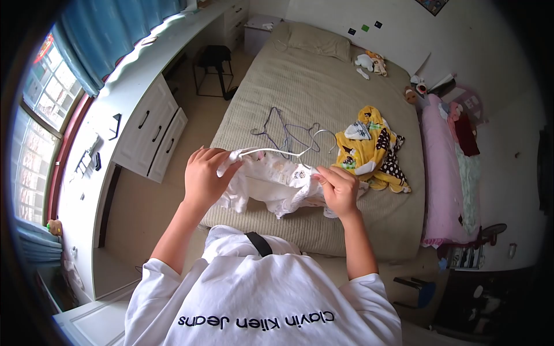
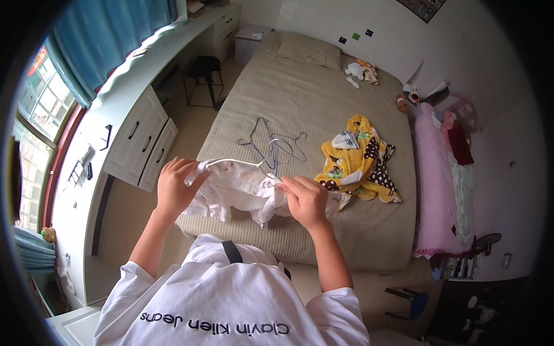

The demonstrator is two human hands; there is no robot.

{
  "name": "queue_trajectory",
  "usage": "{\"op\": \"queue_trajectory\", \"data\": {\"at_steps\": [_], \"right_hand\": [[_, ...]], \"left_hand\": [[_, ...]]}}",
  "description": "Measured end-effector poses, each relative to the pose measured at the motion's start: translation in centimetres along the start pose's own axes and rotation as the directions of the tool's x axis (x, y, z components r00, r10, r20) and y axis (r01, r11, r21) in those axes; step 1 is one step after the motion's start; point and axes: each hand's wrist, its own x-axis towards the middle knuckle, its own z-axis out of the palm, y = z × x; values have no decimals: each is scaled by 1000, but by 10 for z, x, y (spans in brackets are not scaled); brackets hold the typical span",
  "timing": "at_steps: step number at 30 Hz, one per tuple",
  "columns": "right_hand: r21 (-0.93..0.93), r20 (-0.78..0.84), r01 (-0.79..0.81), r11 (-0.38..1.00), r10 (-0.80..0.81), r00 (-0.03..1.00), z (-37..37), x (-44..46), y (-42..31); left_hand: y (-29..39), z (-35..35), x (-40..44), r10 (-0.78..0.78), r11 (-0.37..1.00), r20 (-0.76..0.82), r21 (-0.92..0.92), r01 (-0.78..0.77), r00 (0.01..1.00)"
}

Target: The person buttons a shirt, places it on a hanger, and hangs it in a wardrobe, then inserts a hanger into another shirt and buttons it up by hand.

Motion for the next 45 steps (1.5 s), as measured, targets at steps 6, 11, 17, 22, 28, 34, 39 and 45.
{"op": "queue_trajectory", "data": {"at_steps": [6, 11, 17, 22, 28, 34, 39, 45], "right_hand": [[21, -86, -12, 1000, 14, 996, 5, -7, 8], [30, -16, -71, 997, 71, 997, -1, -7, 3], [35, -9, -73, 997, 74, 997, 3, -6, 2], [30, -59, -80, 996, 81, 995, 8, -6, 1], [35, -29, -96, 995, 97, 995, 15, -11, 5], [-135, 117, -64, 989, 80, 990, 22, -22, 4], [-151, 164, -44, 988, 69, 984, 31, -26, 2], [-139, 153, -55, 989, 76, 985, 35, -24, 1]], "left_hand": [[-5, 2, -15, -77, 990, -285, 95, 108, 956], [-17, 24, -30, -258, 963, -87, -99, 250, 962], [-25, 35, -28, -230, 934, -20, -285, 215, 973], [-26, 52, -25, -373, 853, -87, -425, 304, 924], [-37, 53, -22, -513, 591, 253, -588, 551, 820], [-68, 50, -19, -500, 699, 281, -429, 573, 819], [-74, 45, -13, -504, 485, 438, -570, 664, 744], [-47, 25, -6, -355, 795, 442, -321, 515, 824]]}}
